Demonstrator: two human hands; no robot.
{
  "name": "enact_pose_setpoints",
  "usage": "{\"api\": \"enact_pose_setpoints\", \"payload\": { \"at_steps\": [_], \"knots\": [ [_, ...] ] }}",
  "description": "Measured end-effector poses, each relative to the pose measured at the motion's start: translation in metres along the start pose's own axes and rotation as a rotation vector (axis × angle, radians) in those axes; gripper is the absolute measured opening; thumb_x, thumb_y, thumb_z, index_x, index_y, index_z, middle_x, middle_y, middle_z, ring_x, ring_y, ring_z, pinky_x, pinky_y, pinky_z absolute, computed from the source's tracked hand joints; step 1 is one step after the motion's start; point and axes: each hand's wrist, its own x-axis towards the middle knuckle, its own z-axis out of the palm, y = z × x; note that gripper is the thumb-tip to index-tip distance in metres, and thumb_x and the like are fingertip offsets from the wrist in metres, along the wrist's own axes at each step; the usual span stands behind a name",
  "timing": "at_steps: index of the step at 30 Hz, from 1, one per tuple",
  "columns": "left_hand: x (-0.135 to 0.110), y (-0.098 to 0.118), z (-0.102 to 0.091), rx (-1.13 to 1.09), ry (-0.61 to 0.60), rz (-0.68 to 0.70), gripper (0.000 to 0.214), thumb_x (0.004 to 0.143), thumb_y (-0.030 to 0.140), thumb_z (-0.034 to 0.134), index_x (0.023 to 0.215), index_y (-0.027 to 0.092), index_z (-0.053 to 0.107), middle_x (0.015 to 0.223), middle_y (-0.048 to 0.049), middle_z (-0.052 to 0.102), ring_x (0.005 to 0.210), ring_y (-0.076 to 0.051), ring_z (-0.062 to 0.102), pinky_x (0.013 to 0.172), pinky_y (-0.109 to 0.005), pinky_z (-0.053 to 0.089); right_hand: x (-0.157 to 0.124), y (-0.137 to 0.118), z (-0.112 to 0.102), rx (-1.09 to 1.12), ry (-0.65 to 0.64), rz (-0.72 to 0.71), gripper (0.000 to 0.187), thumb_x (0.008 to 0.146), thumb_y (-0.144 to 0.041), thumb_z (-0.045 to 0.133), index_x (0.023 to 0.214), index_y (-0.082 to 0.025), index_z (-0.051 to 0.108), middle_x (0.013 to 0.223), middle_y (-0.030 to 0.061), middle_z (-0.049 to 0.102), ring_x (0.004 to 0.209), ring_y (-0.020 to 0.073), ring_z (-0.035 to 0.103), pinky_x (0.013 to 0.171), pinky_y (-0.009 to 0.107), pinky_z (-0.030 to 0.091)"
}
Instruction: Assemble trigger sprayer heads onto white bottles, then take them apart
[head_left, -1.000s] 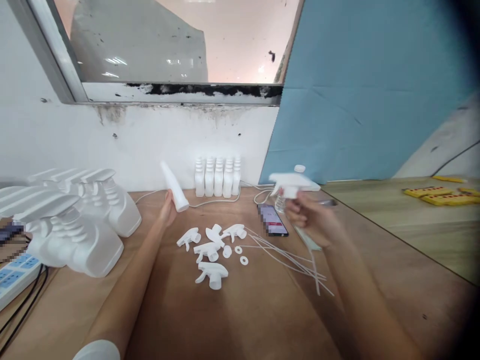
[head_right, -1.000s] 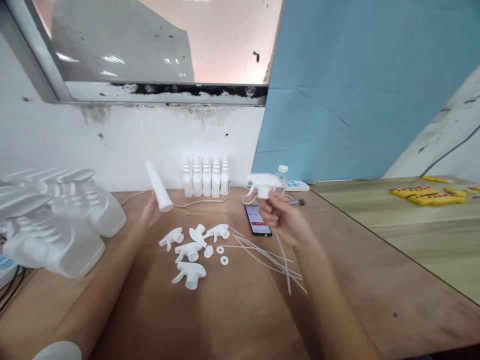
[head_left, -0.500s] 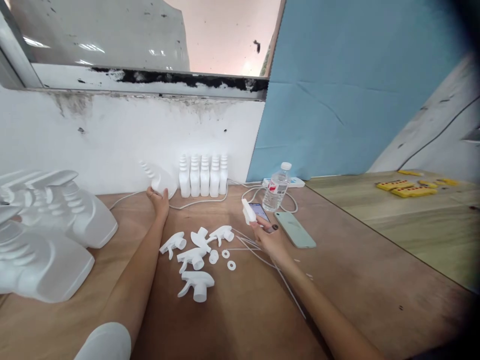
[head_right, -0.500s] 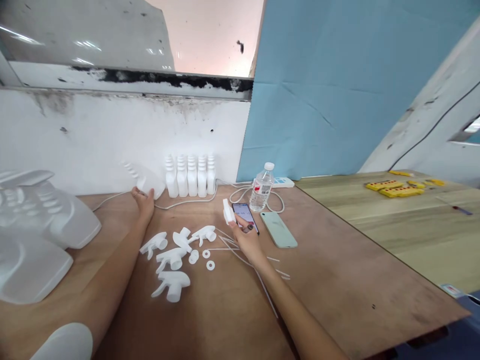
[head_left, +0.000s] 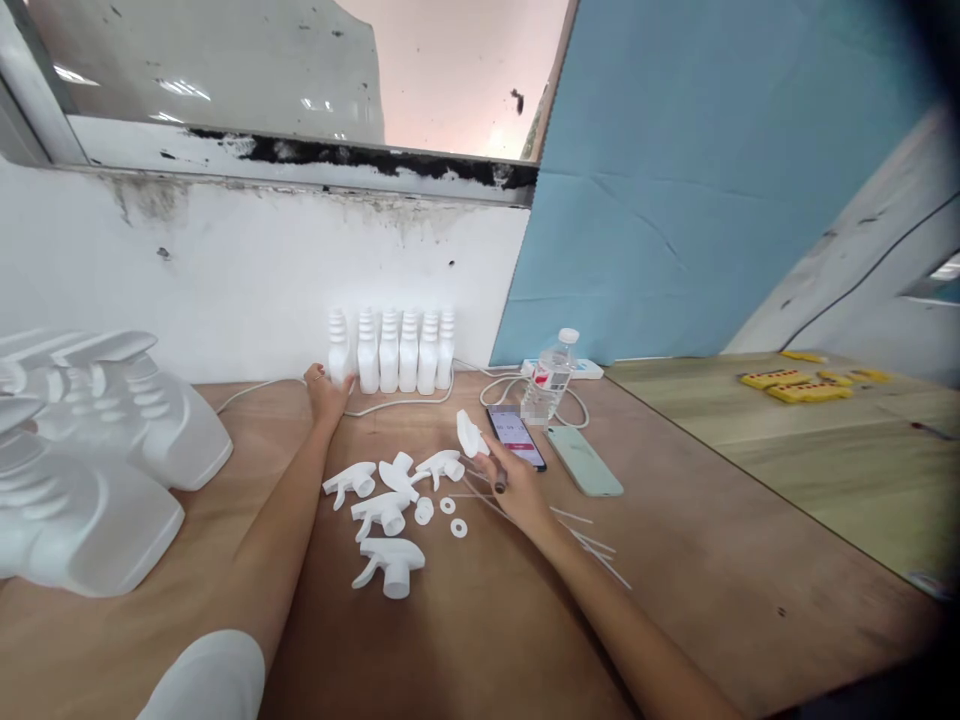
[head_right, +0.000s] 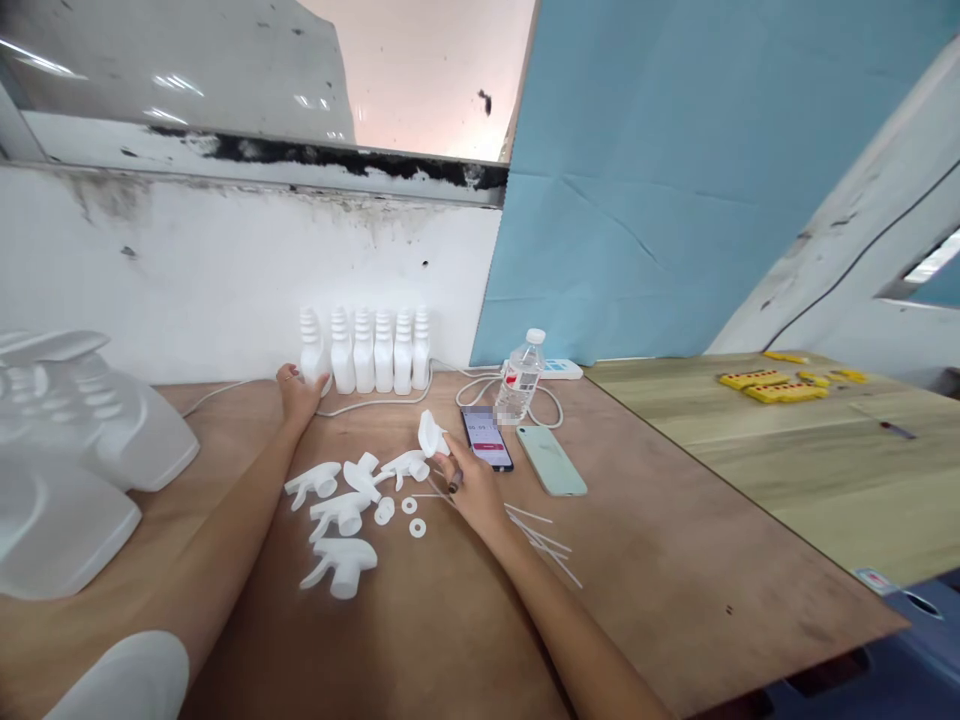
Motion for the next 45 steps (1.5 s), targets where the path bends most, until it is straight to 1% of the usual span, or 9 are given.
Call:
{"api": "enact_pose_setpoints", "payload": {
  "at_steps": [5,9,15,18,23,26,33,39,45],
  "knots": [
    [-0.013,0.019,-0.030,-0.129,0.109,-0.059,0.042,0.077,0.029,0.069,0.105,0.018,0.039,0.109,-0.0077,0.044,0.085,-0.015,0.050,0.086,-0.034,0.045,0.000,-0.007,-0.005,-0.154,0.135,-0.174,0.034,0.095,-0.032,0.048,0.125,-0.020,0.057,0.097,0.0086,0.073,0.080,0.0208,0.069,0.071,0.029,0.051],
    [-0.052,0.059,-0.066,-0.232,0.099,-0.056,0.026,0.089,0.041,0.053,0.103,0.021,0.041,0.092,-0.0024,0.050,0.074,-0.011,0.052,0.067,-0.024,0.047,0.003,-0.028,0.003,-0.150,0.209,-0.302,0.032,0.093,-0.031,0.054,0.122,-0.019,0.058,0.097,0.0093,0.071,0.076,0.0191,0.065,0.072,0.030,0.050],
    [-0.161,0.118,-0.115,-0.666,-0.624,-0.308,0.047,0.084,0.059,0.055,0.116,0.026,0.044,0.072,0.0030,0.055,0.038,-0.006,0.039,0.032,-0.017,0.025,-0.001,-0.066,0.036,-0.108,-0.006,-0.514,0.024,0.092,-0.029,0.057,0.113,-0.017,0.062,0.085,0.0078,0.069,0.071,0.0191,0.061,0.068,0.032,0.048],
    [-0.188,0.128,-0.124,-0.676,-0.714,-0.476,0.051,0.078,0.057,0.065,0.111,0.024,0.044,0.063,0.0061,0.054,0.032,-0.004,0.034,0.029,-0.016,0.021,-0.007,-0.072,0.047,-0.117,-0.073,-0.619,0.027,0.092,-0.031,0.058,0.114,-0.017,0.062,0.086,0.0092,0.069,0.075,0.0214,0.062,0.070,0.034,0.048],
    [-0.185,0.125,-0.119,-0.797,-0.772,-0.642,0.053,0.074,0.051,0.071,0.109,0.020,0.047,0.057,0.0072,0.052,0.035,-0.006,0.040,0.030,-0.016,0.030,-0.016,-0.063,0.047,-0.046,-0.074,-0.622,0.038,0.093,-0.033,0.054,0.129,-0.021,0.053,0.101,0.0106,0.067,0.087,0.0230,0.061,0.078,0.037,0.048],
    [-0.180,0.121,-0.116,-0.929,-0.786,-0.720,0.040,0.078,0.049,0.066,0.097,0.018,0.049,0.062,0.0038,0.053,0.040,-0.007,0.042,0.031,-0.016,0.029,-0.022,-0.059,0.041,0.106,-0.003,-0.461,0.045,0.096,-0.044,0.044,0.134,-0.020,0.043,0.109,0.0125,0.061,0.083,0.0209,0.060,0.075,0.036,0.049],
    [-0.174,0.116,-0.117,-1.092,-0.783,-0.905,0.043,0.079,0.053,0.061,0.099,0.017,0.051,0.067,0.0023,0.050,0.046,-0.006,0.039,0.035,-0.015,0.023,-0.033,-0.066,0.034,0.369,-0.015,-0.022,0.024,0.094,-0.043,0.046,0.085,-0.022,0.055,0.068,-0.0006,0.055,0.061,0.0145,0.053,0.060,0.027,0.044],
    [-0.177,0.120,-0.117,-1.023,-0.737,-0.814,0.041,0.076,0.048,0.070,0.084,0.020,0.040,0.064,0.0063,0.044,0.043,-0.004,0.034,0.036,-0.013,0.017,-0.040,-0.075,0.040,0.441,-0.158,-0.183,0.008,0.088,-0.026,0.060,0.094,-0.022,0.064,0.089,0.0035,0.068,0.080,0.0162,0.064,0.074,0.028,0.049],
    [-0.183,0.119,-0.118,-0.906,-0.778,-0.697,0.043,0.076,0.047,0.071,0.092,0.023,0.040,0.058,0.0099,0.040,0.039,-0.002,0.025,0.036,-0.013,0.014,-0.039,-0.079,0.038,0.349,-0.158,-0.122,0.019,0.091,-0.030,0.055,0.074,-0.021,0.057,0.070,0.0005,0.064,0.061,0.0133,0.058,0.060,0.027,0.045]
  ]
}}
